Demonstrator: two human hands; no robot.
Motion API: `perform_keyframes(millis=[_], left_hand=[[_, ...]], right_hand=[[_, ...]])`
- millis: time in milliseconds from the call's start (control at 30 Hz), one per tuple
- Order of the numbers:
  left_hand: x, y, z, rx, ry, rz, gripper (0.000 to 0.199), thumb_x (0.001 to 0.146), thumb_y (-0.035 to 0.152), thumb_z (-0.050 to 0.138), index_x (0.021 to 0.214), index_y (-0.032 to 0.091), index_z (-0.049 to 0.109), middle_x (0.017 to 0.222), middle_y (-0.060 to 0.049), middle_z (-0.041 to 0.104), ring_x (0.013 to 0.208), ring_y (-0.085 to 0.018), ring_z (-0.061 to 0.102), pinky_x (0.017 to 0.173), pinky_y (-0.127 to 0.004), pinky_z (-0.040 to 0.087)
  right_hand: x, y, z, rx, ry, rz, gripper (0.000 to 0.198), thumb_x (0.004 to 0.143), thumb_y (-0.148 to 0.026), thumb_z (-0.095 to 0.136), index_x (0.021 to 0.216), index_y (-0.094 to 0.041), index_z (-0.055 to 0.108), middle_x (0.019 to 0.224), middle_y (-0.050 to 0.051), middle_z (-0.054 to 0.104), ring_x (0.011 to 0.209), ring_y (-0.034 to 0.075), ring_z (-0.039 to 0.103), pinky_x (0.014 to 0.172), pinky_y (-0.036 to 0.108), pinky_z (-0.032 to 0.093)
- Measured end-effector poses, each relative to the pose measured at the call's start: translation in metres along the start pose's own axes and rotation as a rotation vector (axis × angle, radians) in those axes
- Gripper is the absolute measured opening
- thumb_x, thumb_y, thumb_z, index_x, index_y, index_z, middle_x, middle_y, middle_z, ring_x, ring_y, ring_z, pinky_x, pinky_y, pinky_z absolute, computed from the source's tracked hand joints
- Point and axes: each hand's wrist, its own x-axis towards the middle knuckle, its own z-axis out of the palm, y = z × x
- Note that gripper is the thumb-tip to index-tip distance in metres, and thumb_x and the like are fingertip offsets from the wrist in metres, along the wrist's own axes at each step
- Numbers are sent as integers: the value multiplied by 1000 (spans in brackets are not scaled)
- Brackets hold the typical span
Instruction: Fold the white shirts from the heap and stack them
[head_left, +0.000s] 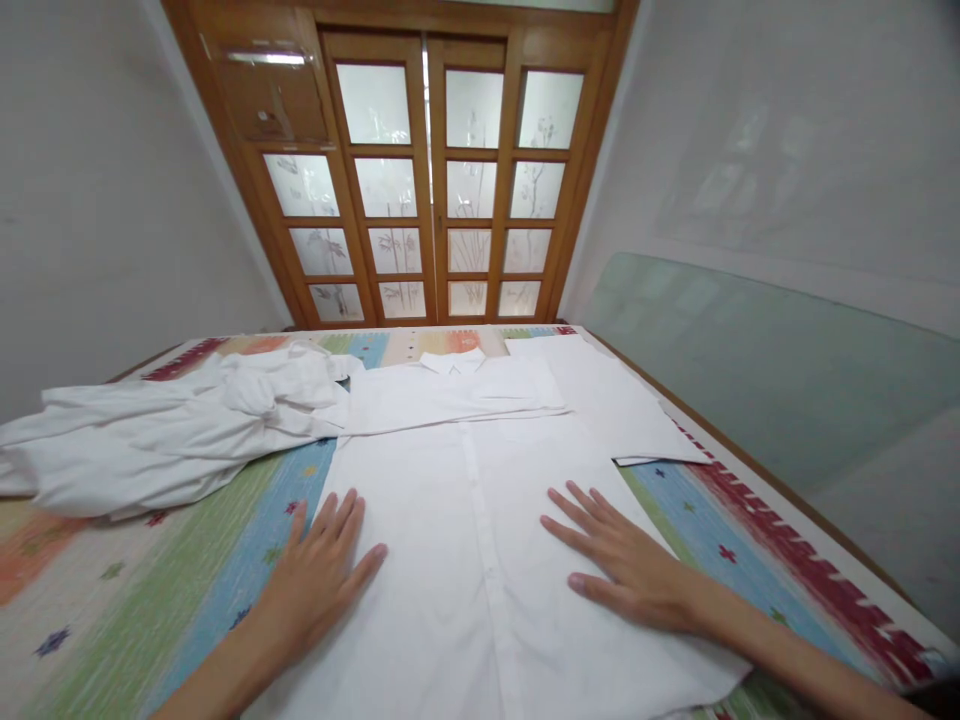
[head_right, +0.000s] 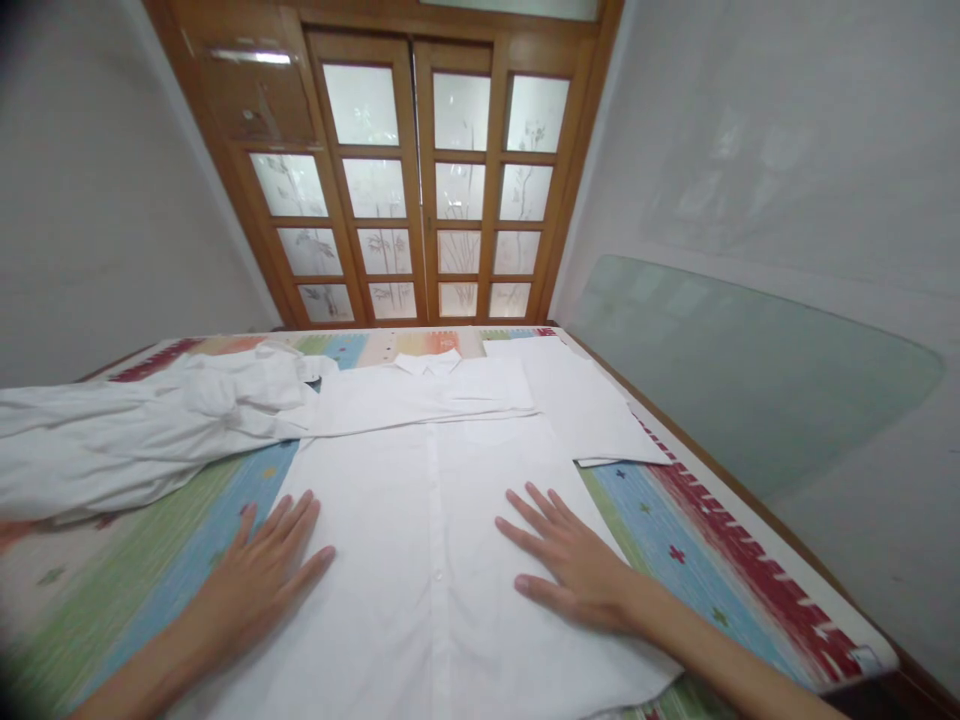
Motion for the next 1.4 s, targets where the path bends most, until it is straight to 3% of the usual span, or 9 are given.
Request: perform_keyframes(millis=[167,267,400,600,833,933,1133,1267,1400], left_hand=[[86,26,-5,-159,-113,132,67,96,56,27,147,14,37,155,-13,30,144,-31,25,115,-52,26],[131,41,-2,-170,-76,159,68,97,52,25,148,8,32,158,-13,21,146,-33,14,117,-51,21],[149,46,8,-203,-109,199,68,98,53,23,149,8,30,157,-13,25,146,-32,17,117,-50,20],[104,49,7,-238,-62,256,72,95,59,30,150,13,30,156,-16,27,145,-31,21,116,-54,19],[33,70,-22,-311,-62,407,72,95,53,39,155,27,8,160,-8,17,147,-31,14,117,-56,16],[14,79,-33,-351,-110,456,73,94,54,42,154,31,8,160,-4,15,147,-32,12,117,-57,15],[5,87,-47,-398,-167,514,69,95,52,42,153,36,10,158,1,22,147,-33,8,116,-64,10],[4,87,-56,-447,-205,588,80,91,57,46,154,30,6,157,-4,26,147,-32,13,117,-62,10],[-3,86,-58,-457,-210,616,94,82,66,54,154,28,6,157,-6,26,146,-35,15,117,-61,10]], right_hand=[[78,12,-5,-3,91,-2,56,101,-47,29,152,-27,25,160,4,14,147,27,5,118,53,14],[132,13,-8,-81,159,-56,56,101,-43,32,150,-17,32,159,10,15,147,28,3,118,52,11],[165,11,-5,-93,109,-30,58,100,-44,33,151,-16,29,158,11,19,147,28,10,118,50,15],[128,0,3,0,124,-154,59,98,-50,37,151,-24,29,158,8,20,147,27,12,118,51,13],[67,-41,-3,125,45,-344,67,96,-49,45,154,-29,17,159,5,17,147,25,7,119,51,11],[52,-57,-7,180,10,-385,70,95,-47,46,154,-27,14,158,5,21,147,25,7,119,50,12],[35,-78,-8,226,-21,-416,72,94,-48,48,154,-26,15,159,8,14,147,28,7,119,52,12],[28,-85,-8,252,-75,-404,86,90,-56,51,155,-17,10,158,16,10,146,30,8,118,52,13],[24,-87,-7,254,-111,-442,89,89,-58,51,155,-19,7,159,14,13,146,32,7,118,56,10]])
